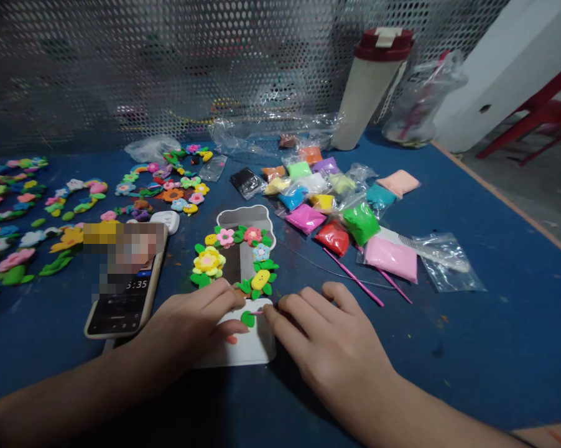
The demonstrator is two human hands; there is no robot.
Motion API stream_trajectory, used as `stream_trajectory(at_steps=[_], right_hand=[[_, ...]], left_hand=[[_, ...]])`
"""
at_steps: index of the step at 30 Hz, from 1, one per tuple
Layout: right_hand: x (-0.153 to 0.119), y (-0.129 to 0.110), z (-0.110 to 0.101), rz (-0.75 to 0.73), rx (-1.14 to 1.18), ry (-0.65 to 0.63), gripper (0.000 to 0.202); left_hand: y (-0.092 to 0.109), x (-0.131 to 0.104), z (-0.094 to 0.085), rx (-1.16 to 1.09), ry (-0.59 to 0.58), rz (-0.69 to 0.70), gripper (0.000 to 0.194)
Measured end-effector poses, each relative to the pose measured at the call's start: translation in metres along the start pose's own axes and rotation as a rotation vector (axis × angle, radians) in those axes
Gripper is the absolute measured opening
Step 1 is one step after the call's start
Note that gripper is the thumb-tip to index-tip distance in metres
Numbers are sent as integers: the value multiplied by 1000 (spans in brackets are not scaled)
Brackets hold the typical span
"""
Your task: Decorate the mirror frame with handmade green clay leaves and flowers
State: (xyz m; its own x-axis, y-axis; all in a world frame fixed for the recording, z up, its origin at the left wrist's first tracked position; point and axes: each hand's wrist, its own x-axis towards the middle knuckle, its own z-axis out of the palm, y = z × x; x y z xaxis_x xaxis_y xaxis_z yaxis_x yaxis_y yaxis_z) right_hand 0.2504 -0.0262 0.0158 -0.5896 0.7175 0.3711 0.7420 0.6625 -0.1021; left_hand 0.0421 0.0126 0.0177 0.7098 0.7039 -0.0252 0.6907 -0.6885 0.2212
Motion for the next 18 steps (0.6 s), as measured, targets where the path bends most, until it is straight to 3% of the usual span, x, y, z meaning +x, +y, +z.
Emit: stream_trajectory(at_steps=[18], right_hand=[[8,-12,0,-61,-75,-19,50]], left_hand=[[1,-9,19,-169,116,-97,19]])
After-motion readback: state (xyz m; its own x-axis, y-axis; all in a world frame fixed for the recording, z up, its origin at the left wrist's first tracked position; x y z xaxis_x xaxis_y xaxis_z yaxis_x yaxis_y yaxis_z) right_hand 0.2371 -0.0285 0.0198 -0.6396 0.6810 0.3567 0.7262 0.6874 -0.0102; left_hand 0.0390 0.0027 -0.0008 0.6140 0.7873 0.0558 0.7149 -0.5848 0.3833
